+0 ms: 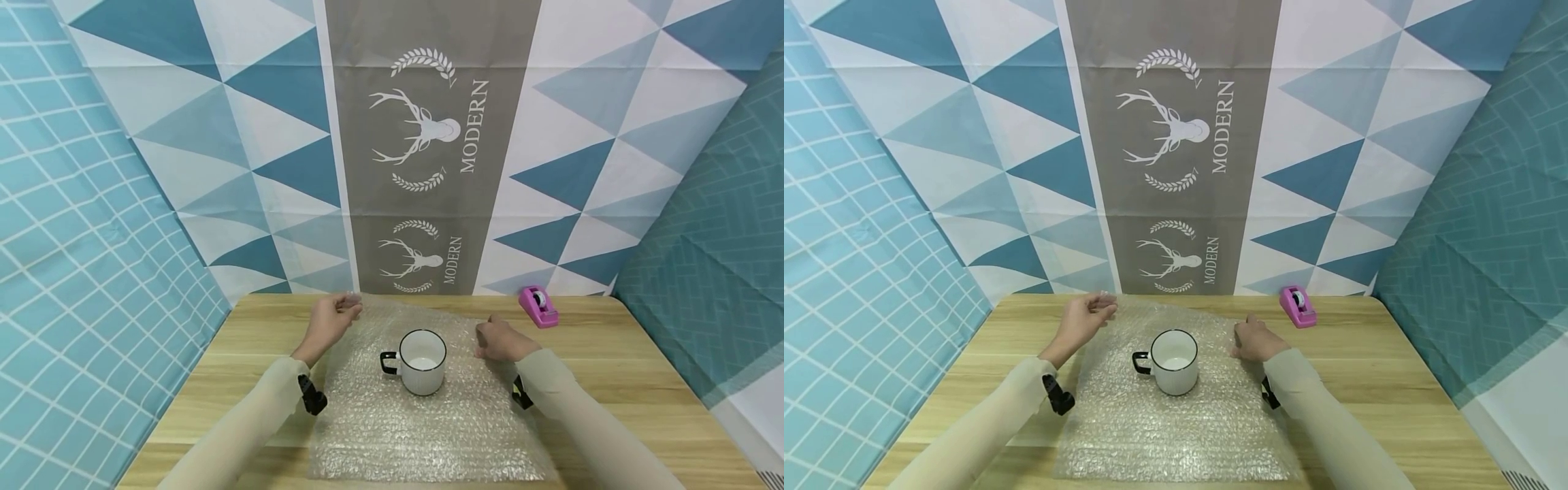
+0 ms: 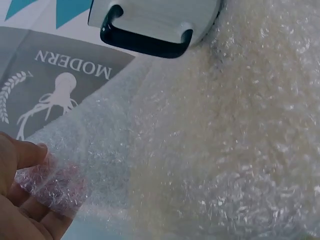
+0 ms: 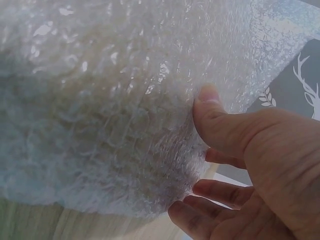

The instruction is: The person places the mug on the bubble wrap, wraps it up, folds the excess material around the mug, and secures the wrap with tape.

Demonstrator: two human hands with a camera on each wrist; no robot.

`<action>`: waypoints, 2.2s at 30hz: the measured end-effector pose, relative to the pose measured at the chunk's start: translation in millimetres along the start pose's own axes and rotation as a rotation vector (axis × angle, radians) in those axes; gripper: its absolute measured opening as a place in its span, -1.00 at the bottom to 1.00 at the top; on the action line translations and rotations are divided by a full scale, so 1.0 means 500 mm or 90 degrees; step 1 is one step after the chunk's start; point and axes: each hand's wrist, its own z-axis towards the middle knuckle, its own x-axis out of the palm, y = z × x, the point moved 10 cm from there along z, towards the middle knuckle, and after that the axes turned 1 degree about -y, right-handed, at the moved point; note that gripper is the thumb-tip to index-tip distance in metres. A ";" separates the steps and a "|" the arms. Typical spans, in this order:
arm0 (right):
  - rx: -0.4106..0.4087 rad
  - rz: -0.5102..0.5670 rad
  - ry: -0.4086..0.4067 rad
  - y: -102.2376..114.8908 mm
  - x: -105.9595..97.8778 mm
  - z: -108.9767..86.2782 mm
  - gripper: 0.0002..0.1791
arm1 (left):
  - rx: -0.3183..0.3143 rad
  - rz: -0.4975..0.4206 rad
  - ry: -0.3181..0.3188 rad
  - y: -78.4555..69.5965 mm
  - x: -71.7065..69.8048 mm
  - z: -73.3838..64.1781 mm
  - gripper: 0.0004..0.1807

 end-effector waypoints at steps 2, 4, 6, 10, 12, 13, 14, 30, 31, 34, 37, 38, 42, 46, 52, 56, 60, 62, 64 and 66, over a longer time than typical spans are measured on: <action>0.000 -0.001 0.000 0.000 0.001 0.001 -0.59 | 0.010 0.002 -0.001 -0.009 0.000 -0.002 -0.69; 0.002 -0.003 -0.001 -0.002 0.002 0.002 -0.61 | 0.020 0.005 -0.004 -0.018 0.000 -0.004 -0.69; 0.003 -0.004 -0.003 -0.004 0.002 0.004 -0.62 | 0.025 0.006 -0.008 -0.024 -0.001 -0.006 -0.71; 0.003 -0.006 -0.005 -0.007 0.003 0.005 -0.60 | 0.031 0.004 -0.011 -0.033 -0.002 -0.010 -0.72; 0.002 -0.004 -0.005 -0.006 0.002 0.004 -0.57 | 0.032 0.003 -0.009 -0.036 -0.001 -0.012 -0.73; 0.003 -0.002 -0.005 -0.006 0.002 0.002 -0.56 | 0.032 0.002 -0.009 -0.038 0.000 -0.012 -0.74; 0.001 -0.002 -0.005 -0.005 0.002 0.001 -0.56 | 0.032 0.003 -0.009 -0.039 0.000 -0.012 -0.74; 0.007 0.003 -0.004 -0.005 0.001 -0.005 -0.43 | 0.087 0.024 -0.005 -0.098 0.010 -0.025 -0.78; 0.006 0.004 -0.004 -0.005 0.001 -0.005 -0.41 | 0.091 0.027 -0.006 -0.101 0.010 -0.026 -0.78; 0.004 0.003 -0.004 -0.003 0.000 -0.007 -0.42 | 0.101 0.032 -0.006 -0.109 0.010 -0.028 -0.79; 0.001 0.005 -0.006 0.000 0.000 -0.006 -0.43 | 0.108 0.033 -0.005 -0.118 0.011 -0.032 -0.80; -0.001 0.004 -0.006 0.001 0.000 -0.006 -0.44 | 0.112 0.031 -0.005 -0.120 0.011 -0.033 -0.80; 0.000 0.003 -0.008 0.005 0.000 -0.005 -0.49 | 0.124 0.041 -0.010 -0.133 0.010 -0.039 -0.80; 0.004 0.002 -0.004 0.006 0.000 -0.009 -0.56 | 0.123 0.049 -0.004 -0.142 0.014 -0.042 -0.80; -0.004 -0.001 -0.009 0.012 0.000 -0.012 -0.59 | 0.131 0.037 0.009 -0.157 0.026 -0.044 -0.77; -0.003 -0.006 -0.009 0.011 0.002 -0.011 -0.55 | 0.149 0.026 0.016 -0.174 0.035 -0.047 -0.77; -0.003 -0.008 -0.008 0.010 0.003 -0.008 -0.56 | 0.161 0.021 0.018 -0.188 0.043 -0.052 -0.77; 0.000 -0.006 -0.008 0.009 0.002 -0.007 -0.57 | 0.167 0.022 0.020 -0.195 0.046 -0.055 -0.76; 0.004 -0.005 -0.007 0.007 0.002 -0.007 -0.57 | 0.172 0.024 0.022 -0.200 0.050 -0.057 -0.75; 0.005 -0.005 -0.006 0.006 0.002 -0.006 -0.55 | 0.174 0.022 0.026 -0.205 0.052 -0.059 -0.75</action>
